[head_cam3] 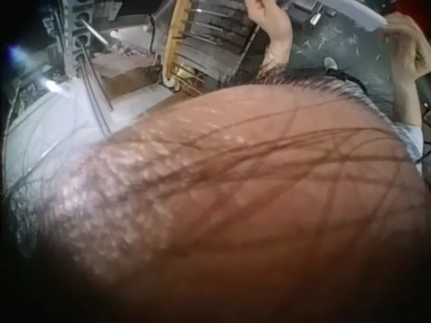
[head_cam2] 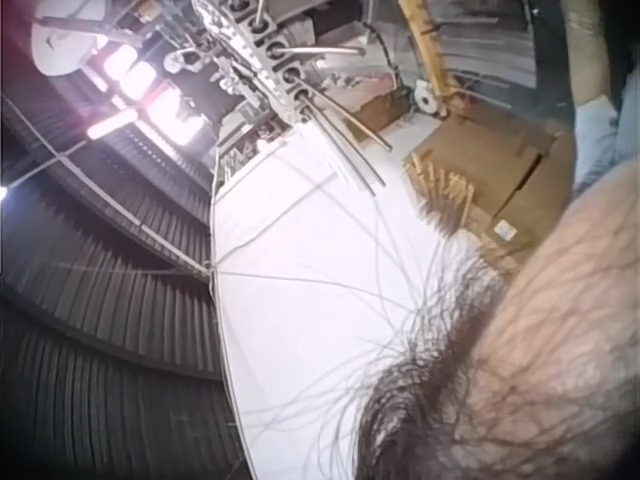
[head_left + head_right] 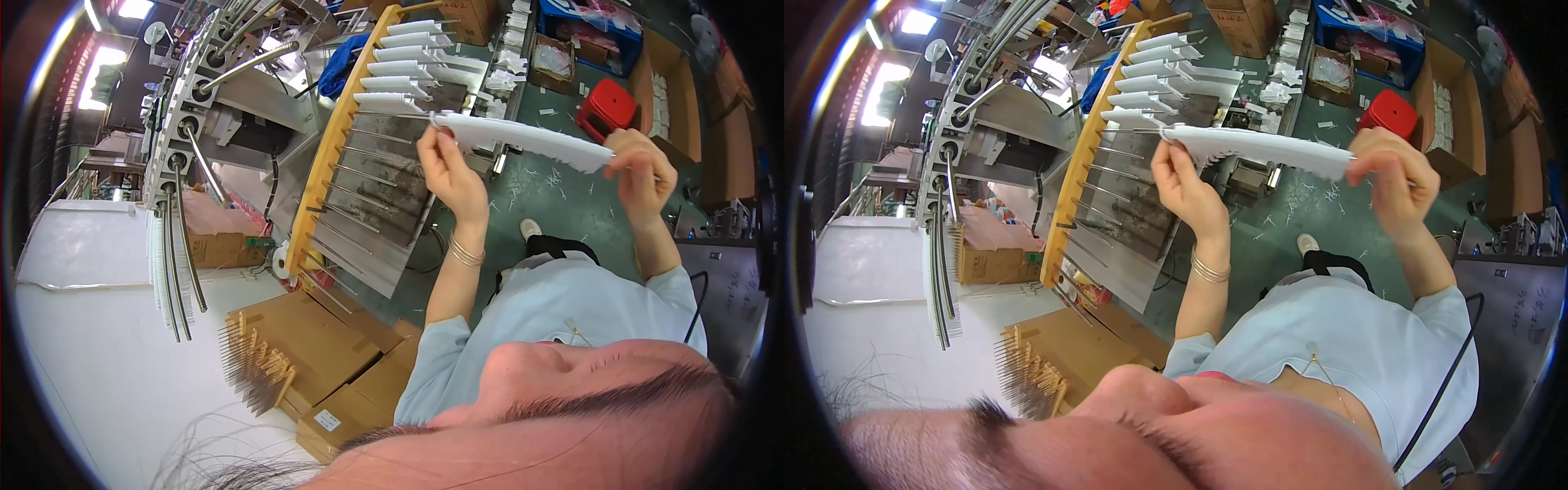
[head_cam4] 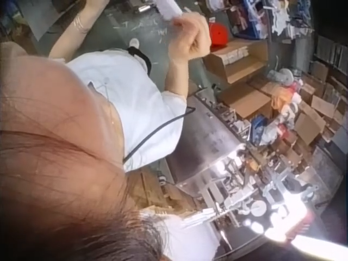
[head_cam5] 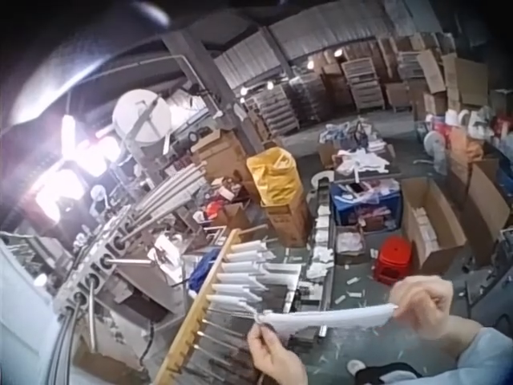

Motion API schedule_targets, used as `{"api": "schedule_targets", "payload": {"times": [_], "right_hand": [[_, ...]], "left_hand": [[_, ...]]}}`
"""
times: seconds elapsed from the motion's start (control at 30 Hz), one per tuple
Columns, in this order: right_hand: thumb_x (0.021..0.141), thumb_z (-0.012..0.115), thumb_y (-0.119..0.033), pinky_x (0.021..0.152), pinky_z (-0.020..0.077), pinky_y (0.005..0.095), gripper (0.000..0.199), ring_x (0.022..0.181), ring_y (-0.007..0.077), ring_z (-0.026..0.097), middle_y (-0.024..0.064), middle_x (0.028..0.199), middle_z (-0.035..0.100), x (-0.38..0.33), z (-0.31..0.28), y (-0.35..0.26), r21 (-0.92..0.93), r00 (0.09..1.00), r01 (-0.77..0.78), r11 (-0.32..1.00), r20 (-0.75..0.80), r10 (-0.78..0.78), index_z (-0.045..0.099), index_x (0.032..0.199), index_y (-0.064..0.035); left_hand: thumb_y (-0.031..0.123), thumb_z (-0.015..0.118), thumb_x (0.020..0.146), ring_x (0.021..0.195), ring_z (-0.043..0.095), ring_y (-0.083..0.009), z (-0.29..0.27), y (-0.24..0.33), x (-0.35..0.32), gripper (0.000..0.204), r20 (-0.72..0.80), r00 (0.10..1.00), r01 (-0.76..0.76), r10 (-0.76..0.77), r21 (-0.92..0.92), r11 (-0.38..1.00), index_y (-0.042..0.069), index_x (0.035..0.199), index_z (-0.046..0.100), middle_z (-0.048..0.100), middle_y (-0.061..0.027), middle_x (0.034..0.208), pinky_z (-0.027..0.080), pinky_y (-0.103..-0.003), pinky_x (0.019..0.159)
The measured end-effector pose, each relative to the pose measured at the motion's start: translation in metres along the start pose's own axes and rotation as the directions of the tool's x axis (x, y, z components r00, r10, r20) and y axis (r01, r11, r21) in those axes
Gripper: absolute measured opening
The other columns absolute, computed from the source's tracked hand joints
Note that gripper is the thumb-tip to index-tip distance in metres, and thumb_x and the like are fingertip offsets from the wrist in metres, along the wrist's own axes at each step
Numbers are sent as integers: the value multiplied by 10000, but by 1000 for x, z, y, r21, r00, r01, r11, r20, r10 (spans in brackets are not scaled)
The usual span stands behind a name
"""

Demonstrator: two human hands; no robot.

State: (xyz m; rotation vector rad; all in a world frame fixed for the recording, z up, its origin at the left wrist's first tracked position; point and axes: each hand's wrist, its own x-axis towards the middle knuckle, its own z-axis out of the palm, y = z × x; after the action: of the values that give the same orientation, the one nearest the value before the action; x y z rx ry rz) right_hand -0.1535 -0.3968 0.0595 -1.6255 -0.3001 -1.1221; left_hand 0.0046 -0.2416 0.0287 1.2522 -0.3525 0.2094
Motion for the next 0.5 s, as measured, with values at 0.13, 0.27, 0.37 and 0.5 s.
{"api": "schedule_targets", "payload": {"times": [0.13, 0.27, 0.37, 0.5], "right_hand": [[940, 418, -119, 588, 364, 293, 293, 616, 176, 480, 105, 690, 540, -1, -8, -3, 0, 998, 4, 1000, -61, -4, 565, 765, 64], [949, 419, -157, 601, 358, 299, 312, 624, 175, 473, 96, 692, 531, 3, -2, 3, -45, 994, -102, 994, -41, 100, 564, 770, 54], [944, 417, -133, 578, 349, 286, 297, 616, 163, 461, 95, 701, 535, 11, 8, 10, -75, 994, -109, 991, -6, 108, 563, 768, 56], [932, 412, -72, 533, 334, 261, 262, 594, 142, 438, 98, 718, 542, 16, 11, 14, -79, 997, -34, 996, 66, 39, 561, 764, 62]], "left_hand": [[111, 448, 951, 923, 490, -127, 4, -7, -3, 230, 157, 982, -111, 110, -3, 994, -48, 1097, 526, 495, -65, 1058, 390, -241, 849], [102, 436, 951, 1002, 477, -137, 7, -19, 8, 264, 133, 989, -70, 61, 66, 995, -35, 1167, 498, 445, -72, 1173, 379, -254, 888], [103, 424, 951, 1045, 467, -148, 9, -18, 19, 288, -216, 976, 4, -15, -55, 998, -21, 1208, 465, 423, -89, 1226, 372, -284, 924], [104, 411, 952, 1071, 459, -153, 11, -20, 36, 265, -208, 978, -29, -20, -226, 974, -16, 1183, 463, 434, -97, 1232, 358, -306, 954]]}}
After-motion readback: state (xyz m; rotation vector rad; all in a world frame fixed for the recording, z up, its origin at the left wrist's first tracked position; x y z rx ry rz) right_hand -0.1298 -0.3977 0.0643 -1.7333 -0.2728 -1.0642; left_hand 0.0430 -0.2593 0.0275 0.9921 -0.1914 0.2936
